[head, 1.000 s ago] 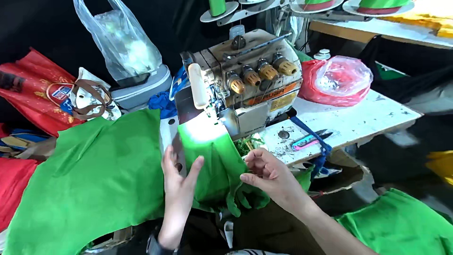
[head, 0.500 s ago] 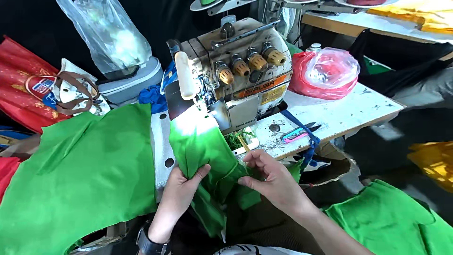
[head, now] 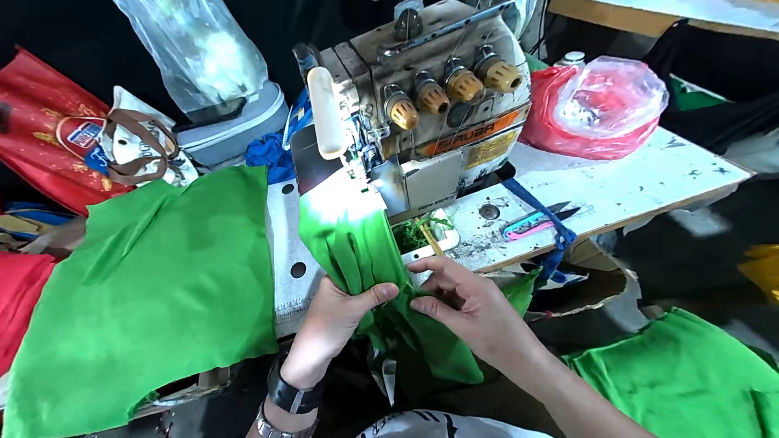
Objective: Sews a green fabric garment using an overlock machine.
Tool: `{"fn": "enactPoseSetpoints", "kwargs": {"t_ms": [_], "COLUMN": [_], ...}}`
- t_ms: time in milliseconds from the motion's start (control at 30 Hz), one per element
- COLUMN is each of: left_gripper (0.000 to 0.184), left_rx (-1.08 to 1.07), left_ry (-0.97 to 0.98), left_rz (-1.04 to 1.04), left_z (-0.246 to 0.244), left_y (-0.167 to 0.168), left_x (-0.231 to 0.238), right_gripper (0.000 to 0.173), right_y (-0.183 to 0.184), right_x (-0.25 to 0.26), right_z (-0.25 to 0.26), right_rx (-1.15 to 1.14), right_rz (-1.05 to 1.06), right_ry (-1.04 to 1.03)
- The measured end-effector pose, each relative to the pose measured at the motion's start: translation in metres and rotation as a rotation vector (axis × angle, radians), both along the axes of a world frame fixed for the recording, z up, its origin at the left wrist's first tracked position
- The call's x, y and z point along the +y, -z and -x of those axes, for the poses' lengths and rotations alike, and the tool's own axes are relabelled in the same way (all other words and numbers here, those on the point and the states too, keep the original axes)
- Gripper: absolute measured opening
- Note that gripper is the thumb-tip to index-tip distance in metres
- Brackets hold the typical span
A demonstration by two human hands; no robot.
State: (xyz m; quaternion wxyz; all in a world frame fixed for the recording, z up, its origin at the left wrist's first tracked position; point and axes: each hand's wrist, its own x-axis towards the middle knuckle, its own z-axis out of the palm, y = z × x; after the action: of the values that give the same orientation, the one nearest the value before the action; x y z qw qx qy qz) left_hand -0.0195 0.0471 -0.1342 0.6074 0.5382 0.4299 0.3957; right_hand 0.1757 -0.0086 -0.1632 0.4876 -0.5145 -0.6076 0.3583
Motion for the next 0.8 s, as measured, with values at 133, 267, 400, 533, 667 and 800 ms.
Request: {"fn": "enactPoseSetpoints", "kwargs": {"t_ms": [133,267,400,533,667,800], "left_gripper": [0.028,0.027,0.027,0.018,0.015,0.014], "left_rx": [0.046,0.032,0.011,0.310,0.369,0.403], "left_ry": [-0.011,-0.002,-0.017,0.008,-0.007,0.006], "left_rz": [0.048,0.061,-0.030,-0.054,-0.049,-0.061], "left_z": [-0.002,-0.003,-0.003,-0.003,-0.006,-0.009], "left_y": [-0.001,-0.001,-0.002,-0.011,-0.014,-0.021], "left_x": [0.000,0.001,-0.001,-0.003,-0.004,-0.005], "right_gripper": [0.047,0.059,0.038,0.016,0.016,0.028], "right_y": [0.003,0.003,-0.002,0.000,-0.004,-0.010], "right_x": [0.002,0.000,-0.009,-0.015,-0.017,-0.026], "right_z": [0.002,-0.001,-0.001,-0.001,-0.001,0.002], "right_rx": [-0.036,0.035,-0.239,-0.479,-0.579,-0.509], "right_rz": [-0.075,0.147,0.094,-0.181,-0.287,-0.324], "right_ry": [0.040,-0.060,-0.031,0.128,0.203,0.133]}}
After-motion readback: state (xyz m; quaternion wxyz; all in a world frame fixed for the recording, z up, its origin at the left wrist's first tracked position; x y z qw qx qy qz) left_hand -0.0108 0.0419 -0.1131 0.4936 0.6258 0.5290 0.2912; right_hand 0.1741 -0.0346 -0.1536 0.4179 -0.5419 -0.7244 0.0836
